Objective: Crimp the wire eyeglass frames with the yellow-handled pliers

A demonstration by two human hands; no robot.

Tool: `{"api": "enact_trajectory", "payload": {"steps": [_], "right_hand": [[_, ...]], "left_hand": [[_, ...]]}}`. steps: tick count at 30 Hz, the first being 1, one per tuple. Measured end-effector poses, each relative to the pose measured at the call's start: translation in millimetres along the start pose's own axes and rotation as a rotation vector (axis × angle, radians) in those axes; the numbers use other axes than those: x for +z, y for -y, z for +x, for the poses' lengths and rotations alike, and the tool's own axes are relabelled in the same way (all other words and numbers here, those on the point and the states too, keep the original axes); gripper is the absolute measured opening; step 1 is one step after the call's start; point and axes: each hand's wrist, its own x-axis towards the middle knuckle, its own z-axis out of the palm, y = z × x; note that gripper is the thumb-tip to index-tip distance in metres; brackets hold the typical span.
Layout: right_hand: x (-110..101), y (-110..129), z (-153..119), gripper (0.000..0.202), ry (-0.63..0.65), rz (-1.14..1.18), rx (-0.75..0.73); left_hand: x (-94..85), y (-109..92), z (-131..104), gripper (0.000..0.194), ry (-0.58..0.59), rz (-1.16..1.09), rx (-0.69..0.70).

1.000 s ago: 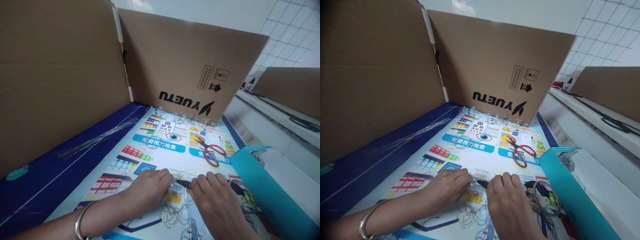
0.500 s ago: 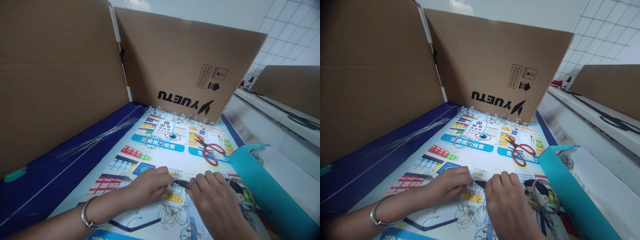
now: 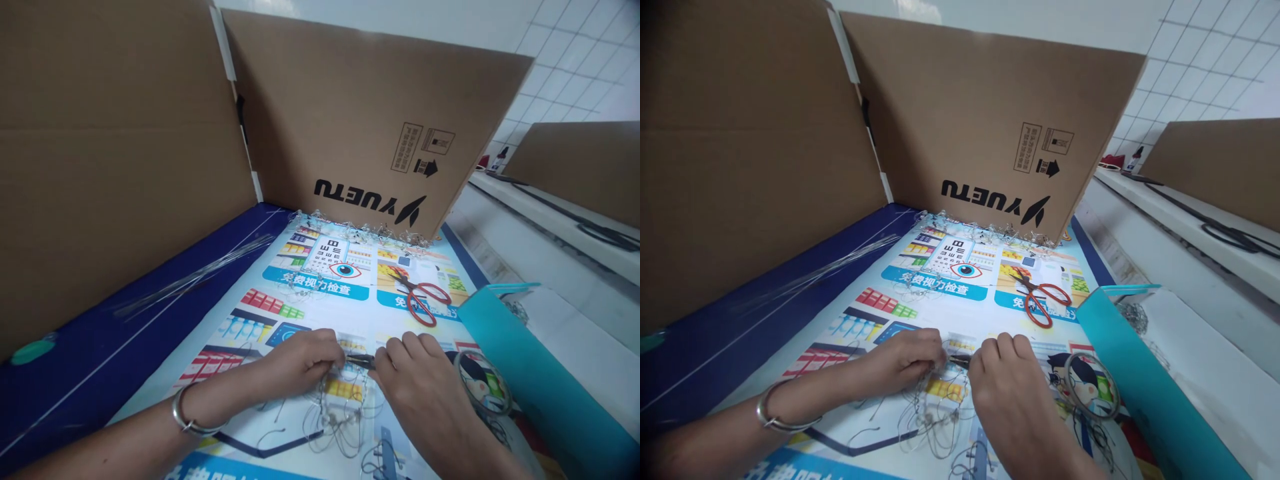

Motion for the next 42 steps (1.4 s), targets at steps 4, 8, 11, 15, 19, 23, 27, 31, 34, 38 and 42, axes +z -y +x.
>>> {"api": "enact_trajectory", "payload": {"steps": [4,8,11,15,19,23,27,31,34,38,42], "right_hand": [[1,-1,4,0.006,0.029,-0.015,-0.091],[-1,-5,8,0.007,0.003,-0.018,-0.149],[-1,-6,11,0.007,-0.001,-0.005,-0.180],[0,-3,15,0.005,0.025,0.011,-0.193],[-3,-2,16,0.006,0.068,0.011,-0.202],[-8,-2,15,0.006,0.080,0.006,-0.229],[-10,-2,15,0.007,0.076,0.000,-0.231],[-8,-1,14,0.008,0.068,0.015,-0.228],[-8,-2,14,0.009,0.066,0.025,-0.232],[-9,-2,13,0.008,0.078,0.029,-0.232],[-7,-2,11,0.007,0.083,0.027,-0.216]], "left_hand": [[-1.0,0,1,0.033,0.026,-0.008,-0.008],[-2.2,1,2,0.031,0.047,-0.009,0.017],[-2.6,1,2,0.029,0.054,-0.010,0.032],[-2.6,2,2,0.027,0.058,0.014,0.032],[-3.2,5,-1,0.026,0.080,0.017,0.062],[-4.3,7,-2,0.026,0.123,0.001,0.068],[-5.6,7,-2,0.025,0.140,-0.021,0.095],[-7.4,6,-1,0.026,0.161,-0.042,0.099],[-6.7,5,0,0.027,0.159,-0.075,0.087],[-3.1,6,0,0.026,0.114,-0.109,0.058],[-0.7,4,0,0.023,0.072,-0.088,0.022]]}}
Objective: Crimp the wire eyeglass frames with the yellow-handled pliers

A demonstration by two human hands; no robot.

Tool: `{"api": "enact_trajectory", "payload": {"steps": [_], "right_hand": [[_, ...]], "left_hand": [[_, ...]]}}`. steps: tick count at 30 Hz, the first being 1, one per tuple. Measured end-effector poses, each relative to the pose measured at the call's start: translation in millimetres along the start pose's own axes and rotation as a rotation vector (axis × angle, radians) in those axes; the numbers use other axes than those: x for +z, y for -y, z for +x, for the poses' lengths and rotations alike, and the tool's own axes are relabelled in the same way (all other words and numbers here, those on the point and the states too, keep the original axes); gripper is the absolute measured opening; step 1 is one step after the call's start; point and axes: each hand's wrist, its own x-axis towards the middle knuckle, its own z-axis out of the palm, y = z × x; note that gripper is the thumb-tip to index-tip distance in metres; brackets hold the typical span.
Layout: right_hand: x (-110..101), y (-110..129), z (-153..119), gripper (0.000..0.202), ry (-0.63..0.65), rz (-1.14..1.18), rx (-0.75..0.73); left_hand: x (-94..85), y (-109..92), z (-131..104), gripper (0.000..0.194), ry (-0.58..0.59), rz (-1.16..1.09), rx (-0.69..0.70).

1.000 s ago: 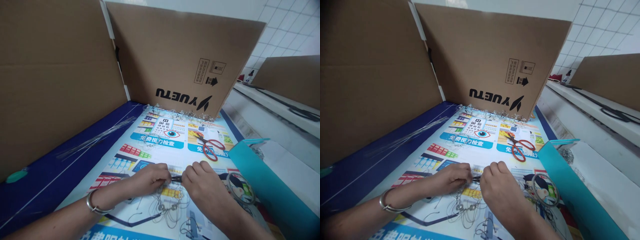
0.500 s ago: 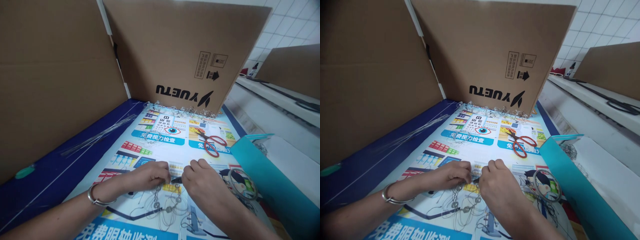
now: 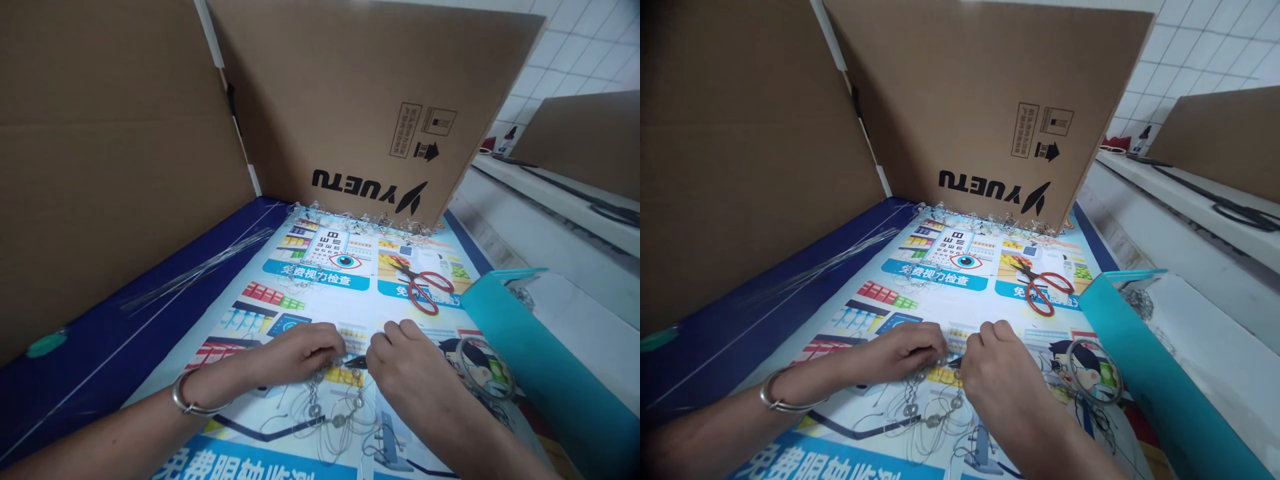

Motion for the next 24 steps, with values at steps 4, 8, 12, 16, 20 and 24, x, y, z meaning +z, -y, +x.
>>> {"api": "enact_trajectory", "payload": {"steps": [4,8,12,16,20,24], "right_hand": [[6,-1,-1,0.009,-0.007,0.049,0.041],[16,-2,-2,0.012,-0.002,0.112,0.088],[26,-6,-4,0.013,-0.029,0.188,0.140],[31,-10,-5,0.016,-0.029,0.269,0.169],[30,-11,-6,0.016,-0.039,0.295,0.196],[31,-12,-6,0.017,-0.047,0.304,0.203]], "left_hand": [[0.5,-3,-1,0.021,-0.019,0.006,-0.016],[0.0,-4,-1,0.018,-0.050,0.009,-0.033],[-0.7,-6,-1,0.014,-0.084,-0.041,-0.060],[-1.2,-7,-2,0.010,-0.112,-0.135,-0.126],[-2.1,-7,-3,0.010,-0.155,-0.213,-0.151],[-3.8,-7,-3,0.011,-0.179,-0.250,-0.122]]}}
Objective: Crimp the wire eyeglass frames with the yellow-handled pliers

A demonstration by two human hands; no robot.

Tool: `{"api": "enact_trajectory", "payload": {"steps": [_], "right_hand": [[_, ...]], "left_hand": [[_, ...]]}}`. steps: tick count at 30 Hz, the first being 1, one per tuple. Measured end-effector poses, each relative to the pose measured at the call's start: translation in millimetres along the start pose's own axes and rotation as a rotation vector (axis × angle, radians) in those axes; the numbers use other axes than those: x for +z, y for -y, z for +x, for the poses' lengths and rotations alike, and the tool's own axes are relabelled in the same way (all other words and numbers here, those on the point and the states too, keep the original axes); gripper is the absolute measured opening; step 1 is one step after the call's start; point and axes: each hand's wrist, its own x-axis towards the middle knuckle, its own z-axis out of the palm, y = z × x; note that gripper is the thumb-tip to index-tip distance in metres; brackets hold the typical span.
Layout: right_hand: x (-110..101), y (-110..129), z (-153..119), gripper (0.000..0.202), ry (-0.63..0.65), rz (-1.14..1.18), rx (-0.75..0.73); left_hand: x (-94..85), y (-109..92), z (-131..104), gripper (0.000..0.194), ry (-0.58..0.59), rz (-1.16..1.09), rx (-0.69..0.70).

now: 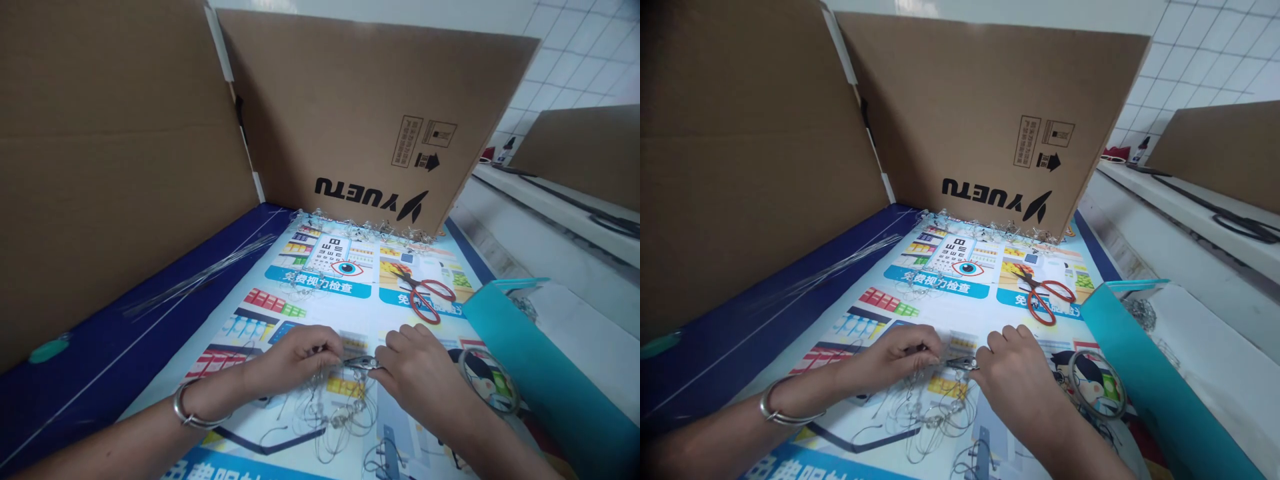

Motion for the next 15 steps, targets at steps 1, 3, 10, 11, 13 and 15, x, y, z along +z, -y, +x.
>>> {"api": "enact_trajectory", "payload": {"steps": [1,3,10,11,13,15], "right_hand": [[0.5,-0.6,0.1,0.017,-0.003,0.001,0.001],[1.9,-1.8,0.3,0.017,-0.015,0.005,0.003],[5.0,-5.7,1.0,0.016,-0.031,0.056,-0.006],[4.8,-6.1,1.2,0.017,-0.031,0.063,-0.006],[3.9,-6.4,1.5,0.018,-0.027,0.072,-0.009],[2.6,-6.6,1.7,0.018,-0.017,0.079,-0.013]], "left_hand": [[-0.5,0.1,0.1,0.011,-0.005,0.001,0.013],[-1.5,0.3,0.4,0.010,-0.015,0.009,0.042],[-2.2,-3.0,0.7,0.013,-0.007,0.064,0.148],[-2.0,-3.4,0.5,0.014,-0.008,0.076,0.158],[-1.6,-3.9,0.3,0.014,-0.012,0.104,0.169],[-1.5,-4.9,0.2,0.014,-0.010,0.121,0.175]]}}
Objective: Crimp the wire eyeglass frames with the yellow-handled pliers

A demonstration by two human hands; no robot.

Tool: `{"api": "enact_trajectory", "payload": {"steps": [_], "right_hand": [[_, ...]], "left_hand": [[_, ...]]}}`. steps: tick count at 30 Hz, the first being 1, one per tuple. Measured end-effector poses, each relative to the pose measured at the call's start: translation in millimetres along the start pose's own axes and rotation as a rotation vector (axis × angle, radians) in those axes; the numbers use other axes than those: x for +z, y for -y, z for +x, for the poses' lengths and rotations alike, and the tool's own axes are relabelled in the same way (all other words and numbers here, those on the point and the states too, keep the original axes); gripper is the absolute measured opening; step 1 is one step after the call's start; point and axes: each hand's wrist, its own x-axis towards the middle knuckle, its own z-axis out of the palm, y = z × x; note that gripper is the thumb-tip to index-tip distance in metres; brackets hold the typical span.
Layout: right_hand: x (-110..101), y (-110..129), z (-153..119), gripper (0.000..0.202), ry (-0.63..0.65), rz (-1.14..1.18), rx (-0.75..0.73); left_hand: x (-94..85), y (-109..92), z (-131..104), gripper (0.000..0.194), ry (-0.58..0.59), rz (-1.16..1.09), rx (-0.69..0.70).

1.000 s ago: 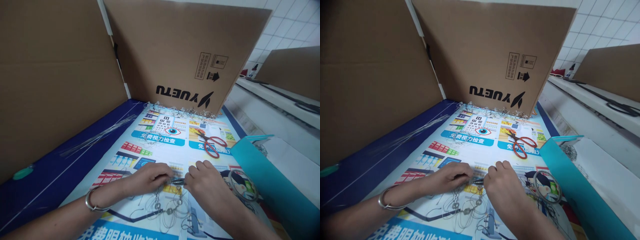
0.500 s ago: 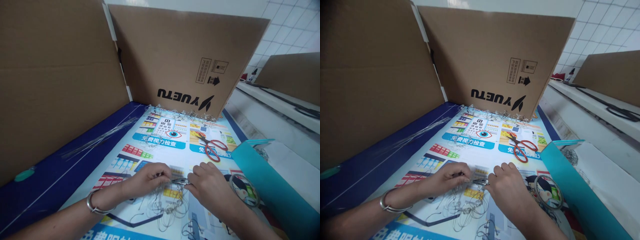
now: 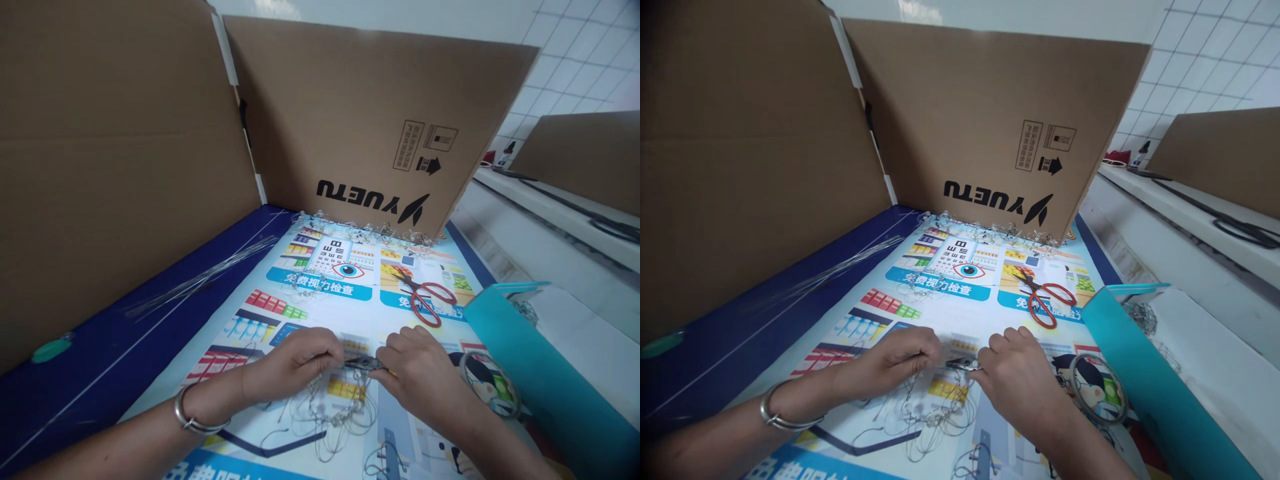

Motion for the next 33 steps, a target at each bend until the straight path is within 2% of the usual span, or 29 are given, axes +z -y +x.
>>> {"api": "enact_trajectory", "payload": {"steps": [8,19,28,33], "right_hand": [[-2,2,-1,0.017,0.028,-0.008,0.008],[-6,7,-1,0.016,-0.043,-0.091,0.031],[-3,5,0,0.016,-0.066,-0.088,0.021],[0,3,0,0.017,-0.097,-0.087,-0.005]], "left_hand": [[-1.2,-3,1,0.014,0.028,0.010,-0.045],[-1.2,3,0,0.010,-0.020,-0.150,-0.247],[-1.2,6,-1,0.011,-0.081,-0.252,-0.334],[-0.5,7,-2,0.010,-0.099,-0.330,-0.337]]}}
